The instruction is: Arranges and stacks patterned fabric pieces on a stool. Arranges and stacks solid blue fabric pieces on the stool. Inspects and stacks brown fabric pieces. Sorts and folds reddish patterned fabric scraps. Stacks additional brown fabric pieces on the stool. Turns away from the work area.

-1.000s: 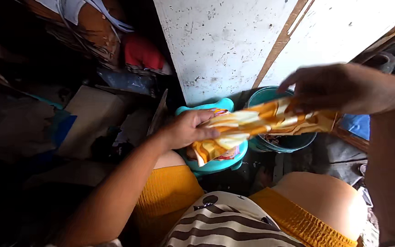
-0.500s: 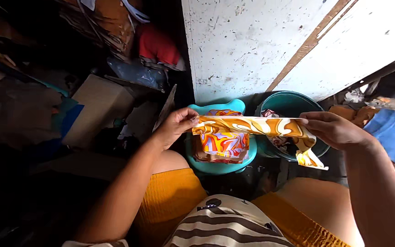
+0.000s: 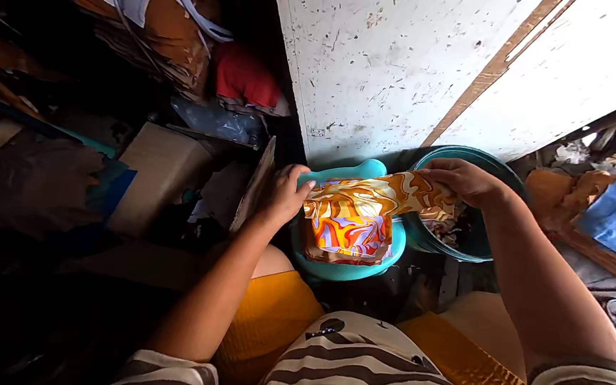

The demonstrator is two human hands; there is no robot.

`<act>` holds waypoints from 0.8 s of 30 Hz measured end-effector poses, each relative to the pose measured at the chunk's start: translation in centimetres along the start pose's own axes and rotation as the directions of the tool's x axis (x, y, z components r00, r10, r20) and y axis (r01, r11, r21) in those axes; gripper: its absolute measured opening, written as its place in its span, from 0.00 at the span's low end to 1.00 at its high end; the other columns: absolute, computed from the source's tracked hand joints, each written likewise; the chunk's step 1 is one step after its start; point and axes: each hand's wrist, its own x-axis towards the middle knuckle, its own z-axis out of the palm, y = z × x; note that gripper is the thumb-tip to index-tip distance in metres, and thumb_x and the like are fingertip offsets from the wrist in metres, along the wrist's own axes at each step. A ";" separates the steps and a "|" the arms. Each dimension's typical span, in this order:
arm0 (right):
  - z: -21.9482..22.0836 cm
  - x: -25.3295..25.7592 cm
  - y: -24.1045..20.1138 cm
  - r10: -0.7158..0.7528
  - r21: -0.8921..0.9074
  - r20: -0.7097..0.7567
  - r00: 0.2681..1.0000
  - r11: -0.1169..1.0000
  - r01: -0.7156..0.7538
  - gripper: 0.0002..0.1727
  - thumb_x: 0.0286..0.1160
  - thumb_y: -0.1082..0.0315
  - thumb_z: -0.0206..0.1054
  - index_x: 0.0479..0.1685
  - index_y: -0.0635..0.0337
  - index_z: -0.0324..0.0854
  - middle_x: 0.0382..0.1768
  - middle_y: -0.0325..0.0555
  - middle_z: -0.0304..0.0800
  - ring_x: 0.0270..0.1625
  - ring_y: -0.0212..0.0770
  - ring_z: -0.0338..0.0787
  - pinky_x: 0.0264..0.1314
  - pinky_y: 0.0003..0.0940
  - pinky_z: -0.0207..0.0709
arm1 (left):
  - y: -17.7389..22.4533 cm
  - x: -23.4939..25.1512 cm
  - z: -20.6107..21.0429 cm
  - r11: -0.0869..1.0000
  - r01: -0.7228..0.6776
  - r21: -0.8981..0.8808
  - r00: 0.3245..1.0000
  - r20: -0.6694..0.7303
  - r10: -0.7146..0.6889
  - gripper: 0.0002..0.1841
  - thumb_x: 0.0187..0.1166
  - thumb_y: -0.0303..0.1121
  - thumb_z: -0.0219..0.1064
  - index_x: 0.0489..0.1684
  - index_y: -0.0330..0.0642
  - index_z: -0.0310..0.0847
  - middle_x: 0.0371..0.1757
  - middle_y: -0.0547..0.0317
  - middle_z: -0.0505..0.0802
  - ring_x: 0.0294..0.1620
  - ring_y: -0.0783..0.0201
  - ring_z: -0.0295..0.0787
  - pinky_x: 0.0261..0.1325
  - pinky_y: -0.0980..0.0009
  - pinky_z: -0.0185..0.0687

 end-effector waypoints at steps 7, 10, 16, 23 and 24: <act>0.0 0.8 -0.2 0.029 -0.019 0.060 0.998 0.999 -0.028 0.10 0.89 0.69 0.57 0.39 0.62 0.81 0.24 0.41 0.85 0.25 0.30 0.84 0.30 0.26 0.80 | 3.8 0.1 6.7 0.884 -0.433 0.175 0.896 0.195 0.400 0.31 0.89 0.56 0.53 0.87 0.52 0.70 0.90 0.49 0.69 0.93 0.44 0.55 0.93 0.42 0.43; -1.1 -0.9 -1.5 0.100 -0.156 0.166 0.981 0.985 -0.074 0.05 0.81 0.76 0.63 0.49 0.67 0.78 0.30 0.45 0.86 0.29 0.32 0.85 0.36 0.29 0.83 | 3.6 -0.1 7.8 0.877 -0.404 0.262 0.901 0.282 0.330 0.34 0.89 0.63 0.46 0.93 0.62 0.60 0.94 0.48 0.62 0.94 0.39 0.49 0.91 0.35 0.39; -8.6 -5.0 -0.1 0.310 -0.693 0.086 0.947 0.702 -0.167 0.05 0.74 0.74 0.75 0.38 0.70 0.87 0.31 0.57 0.87 0.37 0.51 0.86 0.47 0.55 0.80 | 3.1 0.1 7.9 0.875 -0.386 0.293 0.904 0.309 0.295 0.35 0.88 0.65 0.44 0.94 0.66 0.57 0.95 0.52 0.59 0.94 0.38 0.48 0.90 0.34 0.40; -16.1 -10.5 2.8 0.293 -0.402 -0.235 0.927 0.839 -0.367 0.03 0.79 0.76 0.67 0.41 0.69 0.81 0.29 0.50 0.84 0.31 0.39 0.84 0.37 0.37 0.80 | 3.7 0.2 7.7 0.889 -0.357 0.288 0.903 0.349 0.250 0.35 0.88 0.65 0.43 0.95 0.68 0.54 0.96 0.53 0.55 0.95 0.39 0.43 0.90 0.33 0.37; -14.8 -11.1 1.4 0.244 -0.331 -0.243 0.939 0.889 -0.317 0.03 0.80 0.76 0.66 0.44 0.70 0.80 0.30 0.51 0.84 0.31 0.40 0.84 0.37 0.38 0.81 | 3.7 0.2 7.6 0.892 -0.359 0.275 0.904 0.339 0.259 0.35 0.88 0.65 0.43 0.95 0.67 0.55 0.96 0.53 0.56 0.95 0.39 0.44 0.90 0.33 0.37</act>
